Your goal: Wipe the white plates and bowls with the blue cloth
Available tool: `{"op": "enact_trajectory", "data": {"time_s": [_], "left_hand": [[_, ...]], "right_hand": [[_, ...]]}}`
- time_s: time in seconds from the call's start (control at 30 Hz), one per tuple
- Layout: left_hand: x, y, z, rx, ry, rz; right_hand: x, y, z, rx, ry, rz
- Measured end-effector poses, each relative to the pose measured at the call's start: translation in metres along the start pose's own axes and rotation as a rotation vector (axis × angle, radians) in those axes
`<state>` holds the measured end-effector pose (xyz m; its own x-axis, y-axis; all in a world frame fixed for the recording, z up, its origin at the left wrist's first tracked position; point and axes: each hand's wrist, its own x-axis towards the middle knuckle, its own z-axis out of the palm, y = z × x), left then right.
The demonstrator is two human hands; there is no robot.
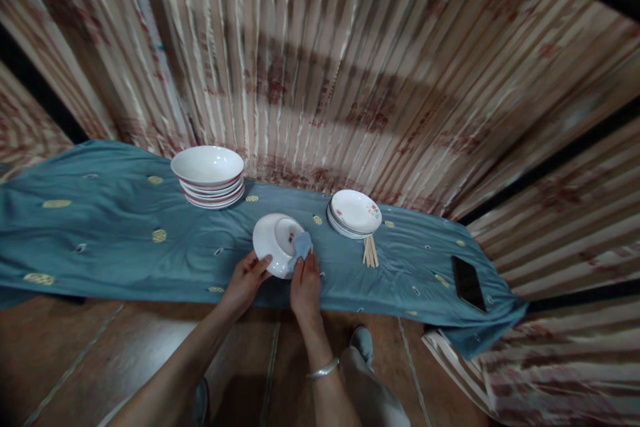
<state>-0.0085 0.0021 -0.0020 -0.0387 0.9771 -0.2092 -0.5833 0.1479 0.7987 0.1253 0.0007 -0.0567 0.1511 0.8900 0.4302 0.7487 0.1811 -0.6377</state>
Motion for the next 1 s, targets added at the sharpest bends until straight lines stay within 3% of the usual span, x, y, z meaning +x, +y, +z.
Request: {"op": "enact_trajectory", "data": {"time_s": [0.1,0.3,0.53,0.67,0.8,0.9,1.0], "left_hand": [[0.000,-0.001,0.000,0.024,-0.011,0.009],[0.002,-0.003,-0.005,0.134,-0.041,0.095],[0.008,-0.012,-0.012,0.259,-0.030,0.152],[0.007,-0.009,-0.008,0.254,-0.132,0.162],[0.004,-0.006,-0.003,0.212,-0.161,0.121],[0.004,-0.009,-0.005,0.208,-0.147,0.081],[0.004,-0.012,-0.007,0.224,-0.138,0.079]], "right_hand": [[-0.013,-0.021,-0.004,0.052,-0.015,0.023],[-0.013,-0.051,-0.015,0.112,-0.145,-0.198],[0.032,-0.064,-0.027,0.053,-0.338,-0.496],[0.066,-0.073,-0.028,0.001,-0.375,-0.578],[0.101,-0.074,-0.022,-0.067,-0.385,-0.551],[0.126,-0.065,-0.014,0.021,-0.403,-0.476],[0.147,-0.048,-0.007,0.233,-0.469,-0.228]]}}
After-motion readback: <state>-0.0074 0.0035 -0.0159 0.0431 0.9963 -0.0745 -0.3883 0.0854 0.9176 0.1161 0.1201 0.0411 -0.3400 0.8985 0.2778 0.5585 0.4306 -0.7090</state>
